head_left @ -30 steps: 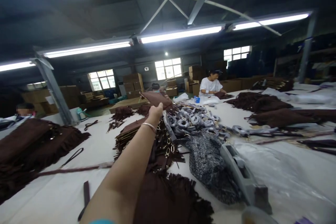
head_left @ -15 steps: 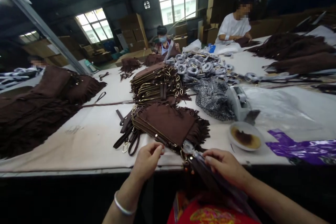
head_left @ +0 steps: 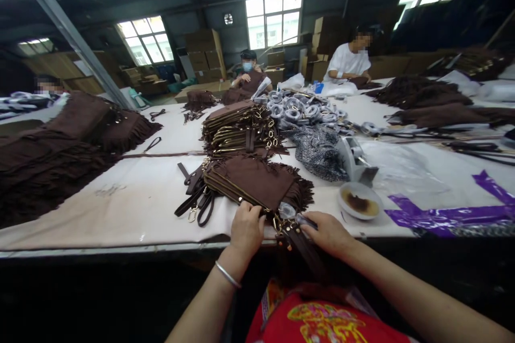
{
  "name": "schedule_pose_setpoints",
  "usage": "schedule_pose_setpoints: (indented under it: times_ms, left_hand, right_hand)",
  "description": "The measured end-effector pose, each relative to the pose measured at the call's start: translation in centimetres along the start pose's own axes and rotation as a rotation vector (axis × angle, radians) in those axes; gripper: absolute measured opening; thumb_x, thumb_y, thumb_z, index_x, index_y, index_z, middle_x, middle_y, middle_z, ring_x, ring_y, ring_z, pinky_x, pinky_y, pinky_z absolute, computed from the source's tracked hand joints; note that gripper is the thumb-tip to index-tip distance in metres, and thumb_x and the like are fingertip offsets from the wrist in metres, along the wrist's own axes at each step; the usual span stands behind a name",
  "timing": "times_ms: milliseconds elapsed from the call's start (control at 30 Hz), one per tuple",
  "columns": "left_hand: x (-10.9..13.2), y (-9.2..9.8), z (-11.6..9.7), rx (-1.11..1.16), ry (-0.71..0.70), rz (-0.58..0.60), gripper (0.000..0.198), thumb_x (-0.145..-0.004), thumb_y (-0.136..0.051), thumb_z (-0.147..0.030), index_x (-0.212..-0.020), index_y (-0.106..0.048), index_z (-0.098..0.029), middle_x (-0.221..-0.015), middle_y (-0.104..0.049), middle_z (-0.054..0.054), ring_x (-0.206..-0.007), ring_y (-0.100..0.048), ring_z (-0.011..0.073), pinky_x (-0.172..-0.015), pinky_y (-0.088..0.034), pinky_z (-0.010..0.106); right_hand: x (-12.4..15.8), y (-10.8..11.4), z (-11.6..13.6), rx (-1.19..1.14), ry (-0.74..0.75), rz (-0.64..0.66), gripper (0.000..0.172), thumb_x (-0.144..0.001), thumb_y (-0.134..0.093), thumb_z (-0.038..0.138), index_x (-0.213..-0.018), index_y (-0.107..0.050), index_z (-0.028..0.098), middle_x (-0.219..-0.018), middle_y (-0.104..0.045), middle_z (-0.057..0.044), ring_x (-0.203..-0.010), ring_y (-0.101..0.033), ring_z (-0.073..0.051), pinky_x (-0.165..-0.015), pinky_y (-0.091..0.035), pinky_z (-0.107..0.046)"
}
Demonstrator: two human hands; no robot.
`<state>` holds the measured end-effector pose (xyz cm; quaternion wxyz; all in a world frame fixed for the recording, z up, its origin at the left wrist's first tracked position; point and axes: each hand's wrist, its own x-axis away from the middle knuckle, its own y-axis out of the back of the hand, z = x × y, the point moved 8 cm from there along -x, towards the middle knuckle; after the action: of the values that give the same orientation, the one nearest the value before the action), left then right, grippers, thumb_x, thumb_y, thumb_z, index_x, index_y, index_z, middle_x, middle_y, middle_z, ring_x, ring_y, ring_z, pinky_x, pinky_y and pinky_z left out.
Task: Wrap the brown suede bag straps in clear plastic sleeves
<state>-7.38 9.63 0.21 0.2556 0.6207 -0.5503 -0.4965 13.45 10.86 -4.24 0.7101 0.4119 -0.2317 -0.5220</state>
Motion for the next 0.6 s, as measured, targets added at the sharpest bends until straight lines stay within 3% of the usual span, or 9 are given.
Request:
schedule_pose_setpoints:
  times_ms: [67, 167, 267, 400, 500, 600]
  left_hand:
    - [-0.8, 0.0, -0.9, -0.117, -0.097, 0.052, 0.012, -0.085, -0.053, -0.021, -0.077, -0.062, -0.019, -0.089, -0.055, 0.009, -0.091, -0.052, 0.0238, -0.084, -0.044, 0.039]
    - [-1.3, -0.1, -1.2, -0.185, -0.127, 0.094, 0.011, -0.085, -0.050, -0.017, -0.081, -0.060, -0.018, -0.091, -0.056, 0.009, -0.091, -0.052, 0.0232, -0.084, -0.043, 0.038]
    - [-1.2, -0.5, -0.5, -0.171, -0.078, 0.099, 0.014, -0.079, -0.059, -0.020, -0.093, -0.061, -0.018, -0.095, -0.057, 0.009, -0.094, -0.053, 0.0240, -0.083, -0.043, 0.037]
    - [-0.9, -1.0, -1.0, -0.117, -0.088, -0.013, 0.034, -0.078, -0.065, -0.029, -0.111, -0.060, -0.021, -0.108, -0.060, 0.009, -0.101, -0.054, 0.0256, -0.089, -0.040, 0.040]
    - [-1.9, -1.4, -2.2, -0.091, -0.119, -0.086, 0.022, -0.084, -0.059, -0.028, -0.105, -0.063, -0.022, -0.105, -0.064, 0.008, -0.101, -0.056, 0.0248, -0.091, -0.039, 0.041]
    - [-3.9, -2.4, -3.9, -0.046, -0.210, -0.077, 0.019, -0.085, -0.057, -0.025, -0.103, -0.062, -0.022, -0.103, -0.066, 0.007, -0.101, -0.058, 0.0231, -0.093, -0.039, 0.039]
  right_hand:
    - [0.4, 1.2, 0.7, 0.017, 0.080, -0.111, 0.020, -0.084, -0.056, 0.026, -0.100, -0.066, 0.017, -0.096, -0.066, -0.010, -0.093, -0.059, -0.024, -0.084, -0.045, -0.035]
    - [1.3, 2.6, 2.4, -0.035, 0.189, -0.230, 0.021, -0.083, -0.058, 0.021, -0.102, -0.065, 0.016, -0.105, -0.062, -0.012, -0.102, -0.055, -0.025, -0.092, -0.043, -0.040]
    - [1.8, 2.8, 3.7, -0.168, 0.226, -0.211, 0.016, -0.084, -0.056, 0.016, -0.097, -0.065, 0.018, -0.101, -0.063, -0.009, -0.098, -0.056, -0.022, -0.090, -0.045, -0.037]
    - [1.8, 2.1, 4.4, -0.288, 0.210, -0.173, 0.015, -0.082, -0.056, 0.013, -0.089, -0.067, 0.018, -0.094, -0.064, -0.007, -0.092, -0.058, -0.020, -0.085, -0.047, -0.035]
    - [1.3, 2.1, 4.6, -0.332, 0.185, -0.178, 0.014, -0.082, -0.056, 0.012, -0.085, -0.068, 0.018, -0.088, -0.064, -0.006, -0.088, -0.058, -0.019, -0.083, -0.047, -0.033]
    - [0.6, 2.6, 4.7, -0.370, 0.176, -0.190, 0.016, -0.082, -0.054, 0.012, -0.084, -0.069, 0.018, -0.086, -0.065, -0.005, -0.086, -0.058, -0.018, -0.082, -0.047, -0.032]
